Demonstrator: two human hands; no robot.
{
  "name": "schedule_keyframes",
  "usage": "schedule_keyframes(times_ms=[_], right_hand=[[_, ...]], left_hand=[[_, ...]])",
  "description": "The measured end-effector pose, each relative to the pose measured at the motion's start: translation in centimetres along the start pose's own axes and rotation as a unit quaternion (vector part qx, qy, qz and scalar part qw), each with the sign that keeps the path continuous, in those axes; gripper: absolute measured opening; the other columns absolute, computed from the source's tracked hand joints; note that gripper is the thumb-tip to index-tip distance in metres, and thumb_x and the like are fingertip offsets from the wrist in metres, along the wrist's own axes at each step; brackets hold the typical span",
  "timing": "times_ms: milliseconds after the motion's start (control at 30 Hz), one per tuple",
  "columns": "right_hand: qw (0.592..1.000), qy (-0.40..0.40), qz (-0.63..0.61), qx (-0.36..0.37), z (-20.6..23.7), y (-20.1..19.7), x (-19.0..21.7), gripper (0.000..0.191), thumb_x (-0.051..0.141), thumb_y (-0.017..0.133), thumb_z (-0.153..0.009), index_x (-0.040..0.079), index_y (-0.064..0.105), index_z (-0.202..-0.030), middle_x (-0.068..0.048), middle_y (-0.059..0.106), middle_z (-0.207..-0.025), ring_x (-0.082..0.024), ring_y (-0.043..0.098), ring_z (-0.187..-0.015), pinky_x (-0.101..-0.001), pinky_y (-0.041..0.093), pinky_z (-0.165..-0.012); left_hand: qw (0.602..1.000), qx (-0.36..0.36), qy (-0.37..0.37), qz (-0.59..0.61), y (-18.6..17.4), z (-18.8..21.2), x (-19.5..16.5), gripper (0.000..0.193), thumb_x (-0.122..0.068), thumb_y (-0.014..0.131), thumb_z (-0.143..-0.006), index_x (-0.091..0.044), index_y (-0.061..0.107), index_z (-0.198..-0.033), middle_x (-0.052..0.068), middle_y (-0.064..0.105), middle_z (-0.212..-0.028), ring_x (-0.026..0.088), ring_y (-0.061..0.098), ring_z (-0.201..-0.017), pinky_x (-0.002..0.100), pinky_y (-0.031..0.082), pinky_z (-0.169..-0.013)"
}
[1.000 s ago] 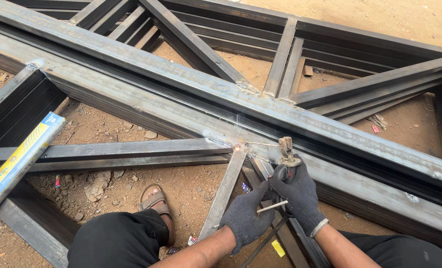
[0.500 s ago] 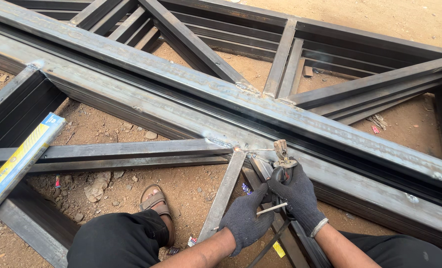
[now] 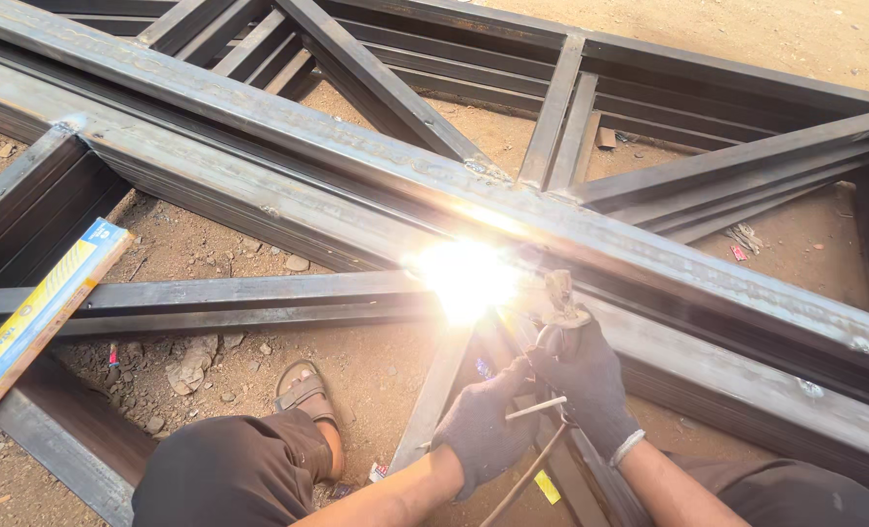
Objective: The person welds the joints of a large rectangular metal frame using a handheld welding electrode holder, applying sparks to multiple connection points along the steel beams.
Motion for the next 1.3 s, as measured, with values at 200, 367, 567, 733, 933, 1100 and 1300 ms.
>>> schedule_keyframes(times_ms=[200,367,567,733,933,1100,1300], right_hand=[[0.995,0.057,0.074,0.031,-0.9,0.6,-0.7,0.082,0.042,0.083,-0.068,0.005,0.052,-0.134,-0.018,0.074,-0.105,-0.029,0.077,-0.089,-0.0415,0.061,-0.079],[0.997,0.022,0.072,0.021,-1.2,0.8,-1.0,0.086,0.044,0.085,-0.066,0.005,0.053,-0.135,-0.018,0.074,-0.107,-0.031,0.076,-0.093,-0.0418,0.059,-0.083],[0.996,0.022,0.085,0.032,-1.4,1.3,-1.6,0.080,0.045,0.083,-0.070,0.006,0.054,-0.134,-0.018,0.074,-0.106,-0.029,0.076,-0.092,-0.0409,0.060,-0.082],[0.996,0.022,0.071,0.042,-1.5,1.5,-2.0,0.078,0.044,0.084,-0.069,0.006,0.055,-0.131,-0.016,0.074,-0.103,-0.027,0.076,-0.088,-0.0396,0.061,-0.079],[0.996,0.034,0.071,0.051,-1.6,1.6,-1.9,0.077,0.044,0.083,-0.070,0.005,0.055,-0.130,-0.016,0.074,-0.102,-0.026,0.077,-0.085,-0.0384,0.062,-0.076],[0.999,-0.037,0.010,0.006,-0.5,0.6,-0.2,0.082,0.039,0.081,-0.071,0.005,0.051,-0.139,-0.015,0.074,-0.104,-0.025,0.075,-0.087,-0.0392,0.058,-0.077],[0.998,0.037,0.046,0.031,-1.2,1.0,-0.8,0.079,0.040,0.082,-0.071,0.006,0.051,-0.135,-0.015,0.074,-0.106,-0.026,0.078,-0.088,-0.0387,0.063,-0.079]], left_hand=[[0.989,0.076,-0.113,-0.061,0.8,-0.5,1.6,0.070,-0.025,0.065,-0.084,-0.014,0.045,-0.150,0.023,0.073,-0.099,0.035,0.073,-0.095,0.042,0.056,-0.088],[0.998,0.031,-0.043,-0.046,0.6,-0.5,1.1,0.068,-0.025,0.068,-0.085,-0.008,0.048,-0.147,0.022,0.072,-0.103,0.036,0.073,-0.097,0.044,0.058,-0.086],[0.994,0.055,-0.077,-0.046,1.0,-0.4,2.0,0.067,-0.027,0.066,-0.085,-0.007,0.049,-0.147,0.022,0.073,-0.109,0.035,0.072,-0.103,0.042,0.057,-0.091],[0.995,0.056,-0.066,-0.051,1.1,-0.6,2.0,0.067,-0.026,0.067,-0.086,-0.006,0.048,-0.147,0.021,0.072,-0.117,0.036,0.070,-0.110,0.041,0.055,-0.097],[0.995,0.057,-0.061,-0.061,0.8,-0.6,1.5,0.067,-0.025,0.067,-0.086,-0.007,0.047,-0.147,0.021,0.072,-0.116,0.035,0.070,-0.109,0.042,0.054,-0.097],[0.993,0.050,-0.101,-0.029,0.3,-0.2,0.9,0.058,-0.023,0.060,-0.085,-0.014,0.058,-0.143,0.016,0.077,-0.105,0.029,0.077,-0.096,0.040,0.060,-0.086],[0.992,0.075,-0.087,-0.046,0.4,-0.6,0.8,0.065,-0.024,0.065,-0.084,-0.012,0.050,-0.146,0.019,0.074,-0.104,0.032,0.074,-0.096,0.040,0.057,-0.090]])
Point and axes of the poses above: each hand's wrist, its own z-axis away from the middle knuckle, its own y-axis out of the palm, x = y × z, the point moved 8 cm from there along -z, towards the middle knuckle
